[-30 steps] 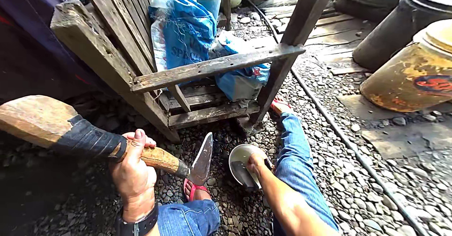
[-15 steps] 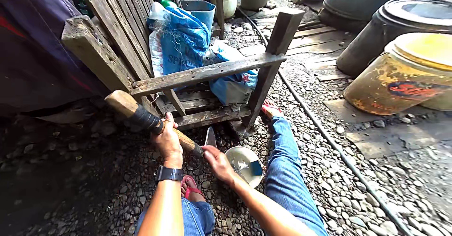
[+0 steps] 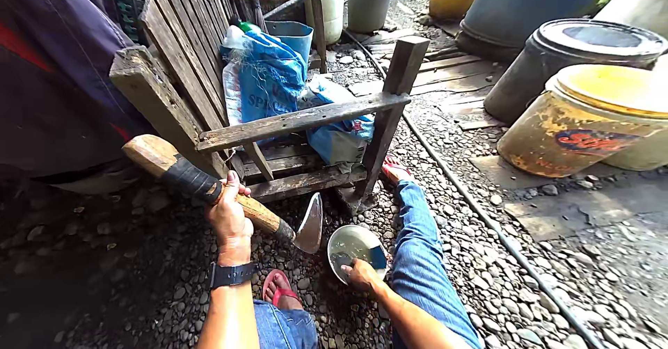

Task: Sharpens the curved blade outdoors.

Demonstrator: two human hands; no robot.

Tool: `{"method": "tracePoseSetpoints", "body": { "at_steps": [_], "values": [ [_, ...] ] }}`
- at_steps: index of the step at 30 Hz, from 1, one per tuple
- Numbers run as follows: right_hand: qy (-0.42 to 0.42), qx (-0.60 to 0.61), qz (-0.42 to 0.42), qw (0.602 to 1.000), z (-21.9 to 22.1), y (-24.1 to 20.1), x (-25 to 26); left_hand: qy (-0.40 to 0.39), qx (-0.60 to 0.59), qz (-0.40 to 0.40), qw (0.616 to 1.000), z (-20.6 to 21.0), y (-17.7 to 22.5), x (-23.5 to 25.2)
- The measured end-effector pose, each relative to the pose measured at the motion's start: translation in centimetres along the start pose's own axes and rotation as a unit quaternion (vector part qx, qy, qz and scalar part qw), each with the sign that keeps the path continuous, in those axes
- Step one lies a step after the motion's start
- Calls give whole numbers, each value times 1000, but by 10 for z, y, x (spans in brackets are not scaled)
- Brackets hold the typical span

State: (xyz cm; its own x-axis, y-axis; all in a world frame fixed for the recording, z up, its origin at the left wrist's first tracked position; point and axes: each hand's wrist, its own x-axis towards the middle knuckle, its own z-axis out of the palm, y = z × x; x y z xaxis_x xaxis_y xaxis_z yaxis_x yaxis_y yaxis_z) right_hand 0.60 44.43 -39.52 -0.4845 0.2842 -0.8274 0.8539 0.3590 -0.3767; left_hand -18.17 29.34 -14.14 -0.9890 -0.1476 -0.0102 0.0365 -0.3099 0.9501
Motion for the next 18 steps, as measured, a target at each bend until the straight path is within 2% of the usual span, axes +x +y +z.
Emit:
{"method": "tracePoseSetpoints", "body": {
  "at_steps": [3, 6, 8, 9, 11, 12, 15, 18],
  "values": [
    [-11, 30, 3, 999, 6, -2, 13, -6, -10, 16, 1000, -3, 1, 1],
    [-1, 33, 44, 998, -6, -9, 9, 1, -5, 22, 1000, -7, 3, 3],
    [15, 144, 59, 988, -16, -8, 2, 6, 0, 25, 1000, -12, 5, 4],
    [9, 251, 63, 966, -22, -5, -5, 6, 2, 28, 1000, -14, 7, 5],
    [-48, 472, 57, 879, -40, 0, -23, -3, 9, 38, 999, -19, 7, 7],
    [-94, 546, 34, 832, -47, 5, -30, -9, 12, 44, 999, -22, 6, 8],
    [-233, 647, -114, 717, -56, 23, -42, -22, 17, 58, 998, -24, 5, 9],
    [-306, 668, -210, 645, -55, 25, -44, -21, 11, 60, 998, -24, 5, 9]
  ]
}}
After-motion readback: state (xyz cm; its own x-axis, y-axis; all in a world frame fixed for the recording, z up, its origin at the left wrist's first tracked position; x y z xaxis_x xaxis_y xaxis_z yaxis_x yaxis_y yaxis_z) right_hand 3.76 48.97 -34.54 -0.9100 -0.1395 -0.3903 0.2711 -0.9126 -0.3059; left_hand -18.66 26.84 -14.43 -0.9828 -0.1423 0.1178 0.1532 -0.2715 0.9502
